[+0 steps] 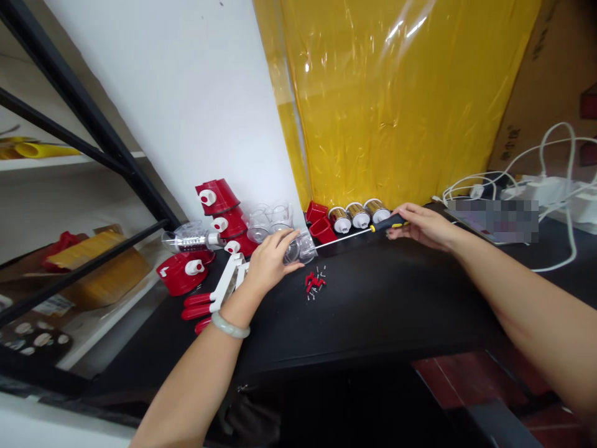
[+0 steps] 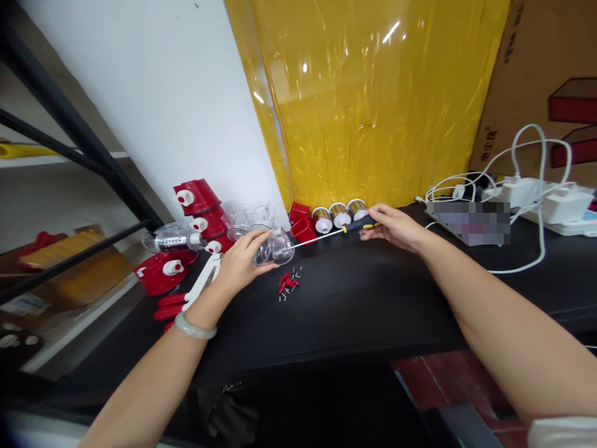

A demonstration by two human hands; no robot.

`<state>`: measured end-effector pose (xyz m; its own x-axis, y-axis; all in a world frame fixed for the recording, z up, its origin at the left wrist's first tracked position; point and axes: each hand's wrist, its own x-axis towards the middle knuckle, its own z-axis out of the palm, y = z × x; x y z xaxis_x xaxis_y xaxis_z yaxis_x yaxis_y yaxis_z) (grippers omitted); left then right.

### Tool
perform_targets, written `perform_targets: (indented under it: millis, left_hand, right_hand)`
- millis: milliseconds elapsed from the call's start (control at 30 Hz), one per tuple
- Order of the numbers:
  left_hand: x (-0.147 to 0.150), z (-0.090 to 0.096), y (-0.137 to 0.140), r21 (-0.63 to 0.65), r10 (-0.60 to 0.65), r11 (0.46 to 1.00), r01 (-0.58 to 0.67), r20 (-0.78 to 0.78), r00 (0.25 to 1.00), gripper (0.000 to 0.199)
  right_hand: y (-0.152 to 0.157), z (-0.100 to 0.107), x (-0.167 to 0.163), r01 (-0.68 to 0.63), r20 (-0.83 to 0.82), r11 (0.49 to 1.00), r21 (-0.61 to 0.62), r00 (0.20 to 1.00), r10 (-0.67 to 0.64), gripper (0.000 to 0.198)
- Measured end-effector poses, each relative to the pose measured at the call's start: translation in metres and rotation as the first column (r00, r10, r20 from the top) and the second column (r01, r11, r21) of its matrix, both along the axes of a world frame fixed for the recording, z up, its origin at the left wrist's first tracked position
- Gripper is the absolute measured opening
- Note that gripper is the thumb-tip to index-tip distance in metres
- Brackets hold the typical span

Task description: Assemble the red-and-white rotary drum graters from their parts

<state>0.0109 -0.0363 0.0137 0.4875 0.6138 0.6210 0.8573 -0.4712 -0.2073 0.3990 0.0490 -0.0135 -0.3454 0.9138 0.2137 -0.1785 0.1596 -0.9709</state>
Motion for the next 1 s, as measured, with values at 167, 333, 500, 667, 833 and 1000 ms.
perform_targets:
  millis: [167, 333, 500, 667, 833, 1000]
  left_hand:
    - [-0.0015, -0.001, 0.0017, -0.002, -0.005, 1.0, 0.005, 0.016, 1.0, 0.076]
    - [-0.0012, -0.0004, 0.0012, -0.018, -0.005, 1.0, 0.006, 0.023, 1.0, 0.077]
    - [-0.0005, -0.0009, 0.0008, -0.034, -0.003, 0.999, 0.004, 0.029, 1.0, 0.078]
    - [0.0, -0.0013, 0.0002, -0.018, -0.002, 1.0, 0.002, 0.031, 1.0, 0.078]
    - [0.0011, 0.0001, -0.0018, -0.016, -0.005, 1.0, 0.006, 0.031, 0.999, 0.078]
    - [0.0, -0.0012, -0.0001, -0.023, 0.004, 1.0, -0.003, 0.044, 0.999, 0.078]
  right_hand:
    - [-0.0019, 0.0021, -0.0044, 0.051, -0.033, 0.998, -0.048, 0.998, -0.052, 0.025]
    - [-0.0052, 0.0049, -0.0019, -0.036, -0.079, 0.999, -0.021, 0.996, 0.034, 0.034]
    - [-0.0015, 0.0014, -0.002, 0.067, 0.015, 0.995, -0.08, 0.998, -0.066, 0.032]
    - [-0.0048, 0.0038, -0.0033, 0.0, -0.125, 1.0, -0.019, 0.992, -0.002, 0.044]
    - [-0.0013, 0.0006, -0.0041, 0.095, 0.004, 0.995, -0.028, 0.996, -0.094, 0.025]
    - [-0.0029, 0.0021, -0.0045, 0.068, -0.112, 0.997, -0.037, 0.991, -0.072, 0.042]
